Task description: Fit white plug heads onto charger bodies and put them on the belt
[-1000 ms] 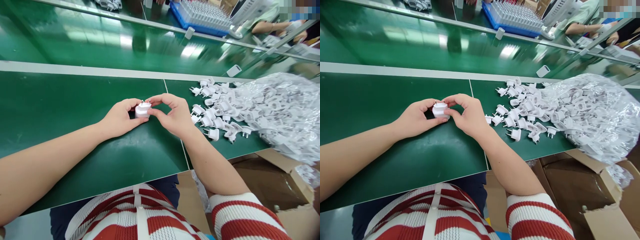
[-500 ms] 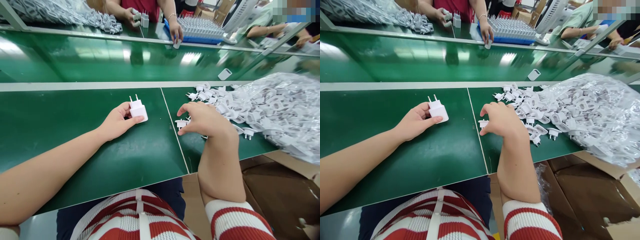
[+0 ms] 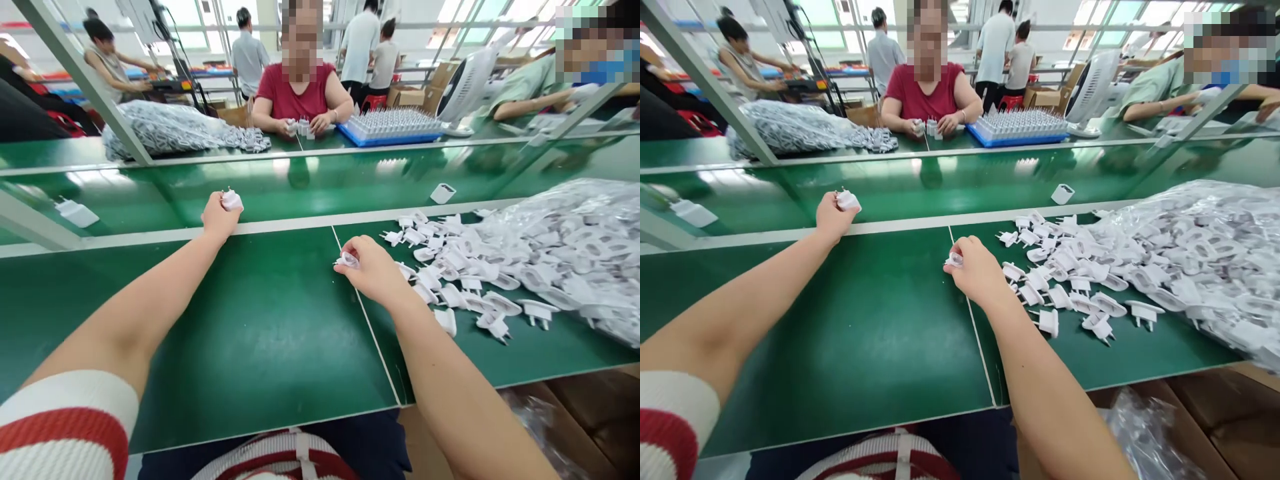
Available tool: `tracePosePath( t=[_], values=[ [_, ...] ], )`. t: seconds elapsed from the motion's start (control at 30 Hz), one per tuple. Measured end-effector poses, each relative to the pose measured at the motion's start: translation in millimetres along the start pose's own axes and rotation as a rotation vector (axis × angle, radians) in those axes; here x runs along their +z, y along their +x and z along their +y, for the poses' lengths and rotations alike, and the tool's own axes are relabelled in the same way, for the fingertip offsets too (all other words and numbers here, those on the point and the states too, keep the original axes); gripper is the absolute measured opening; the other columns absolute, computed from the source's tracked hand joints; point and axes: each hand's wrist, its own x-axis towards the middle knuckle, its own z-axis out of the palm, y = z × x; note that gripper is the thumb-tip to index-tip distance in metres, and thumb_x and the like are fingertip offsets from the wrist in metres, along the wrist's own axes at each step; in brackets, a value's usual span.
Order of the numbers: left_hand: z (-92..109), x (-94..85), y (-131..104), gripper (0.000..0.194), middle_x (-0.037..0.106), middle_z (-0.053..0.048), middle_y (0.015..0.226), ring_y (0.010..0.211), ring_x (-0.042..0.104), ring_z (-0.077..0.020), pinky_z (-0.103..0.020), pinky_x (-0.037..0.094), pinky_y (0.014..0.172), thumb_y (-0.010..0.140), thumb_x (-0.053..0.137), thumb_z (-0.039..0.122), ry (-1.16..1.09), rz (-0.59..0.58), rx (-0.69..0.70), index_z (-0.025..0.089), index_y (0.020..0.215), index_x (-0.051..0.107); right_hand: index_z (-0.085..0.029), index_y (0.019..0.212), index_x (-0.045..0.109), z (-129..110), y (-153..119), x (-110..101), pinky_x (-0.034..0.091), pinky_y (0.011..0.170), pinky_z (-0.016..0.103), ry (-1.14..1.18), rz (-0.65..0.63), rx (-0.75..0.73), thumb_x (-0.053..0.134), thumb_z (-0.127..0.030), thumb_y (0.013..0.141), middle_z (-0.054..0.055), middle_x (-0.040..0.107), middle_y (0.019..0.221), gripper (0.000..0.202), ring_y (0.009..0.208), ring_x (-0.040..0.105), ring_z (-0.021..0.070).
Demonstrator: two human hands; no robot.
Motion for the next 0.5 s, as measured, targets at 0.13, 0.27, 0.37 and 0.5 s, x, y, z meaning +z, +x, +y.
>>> tracePosePath(
  t=[0.13, 0.27, 0.37, 0.5],
  values=[
    [-13.0, 1.1, 13.0, 0.049, 0.067, -0.013, 0.133, 0.127, 0.061, -0.0354, -0.05, 0.035, 0.111, 0.077, 0.077, 0.034, 0.091, 0.104, -0.07, 0.022, 0.117, 0.052, -0.024, 0.101, 0.065, -1.3, 1.7, 4.9, 0.05, 0.071, 0.036, 0.142, 0.029, 0.024, 0.076, -0.021, 0.082, 0.003, 0.071, 0.098, 0.022, 0.08, 0.065, 0.0215],
    [-10.0, -0.8, 0.1, 0.062, 0.057, -0.019, 0.143, 0.148, 0.039, -0.0429, -0.055, 0.028, 0.104, 0.076, 0.078, 0.053, 0.137, 0.166, -0.092, 0.018, 0.12, 0.052, -0.028, 0.11, 0.072, -5.4, -1.0, 11.8, 0.054, 0.082, 0.041, 0.242, 0.107, -0.031, 0.078, -0.018, 0.08, 0.003, 0.075, 0.107, 0.032, 0.089, 0.069, 0.0236],
    [4.9, 4.7, -12.4, 0.076, 0.033, -0.017, 0.162, 0.159, 0.004, -0.0443, -0.058, 0.015, 0.104, 0.085, 0.063, 0.073, 0.182, 0.279, 0.183, 0.013, 0.13, 0.049, -0.025, 0.099, 0.071, -10.9, -4.6, 16.5, 0.055, 0.083, 0.04, 0.298, 0.087, -0.039, 0.08, -0.02, 0.082, 0.004, 0.075, 0.104, 0.02, 0.088, 0.07, 0.0229],
    [44.1, 53.9, -15.2, 0.076, 0.034, -0.018, 0.165, 0.156, 0.027, -0.0396, -0.057, 0.02, 0.117, 0.084, 0.07, 0.055, 0.141, 0.216, 0.672, 0.018, 0.143, 0.041, -0.023, 0.107, 0.067, -17.5, -4.7, 21.1, 0.057, 0.082, 0.035, 0.447, 0.104, -0.066, 0.078, -0.02, 0.087, 0.004, 0.072, 0.108, 0.023, 0.088, 0.07, 0.0195]
  ],
)
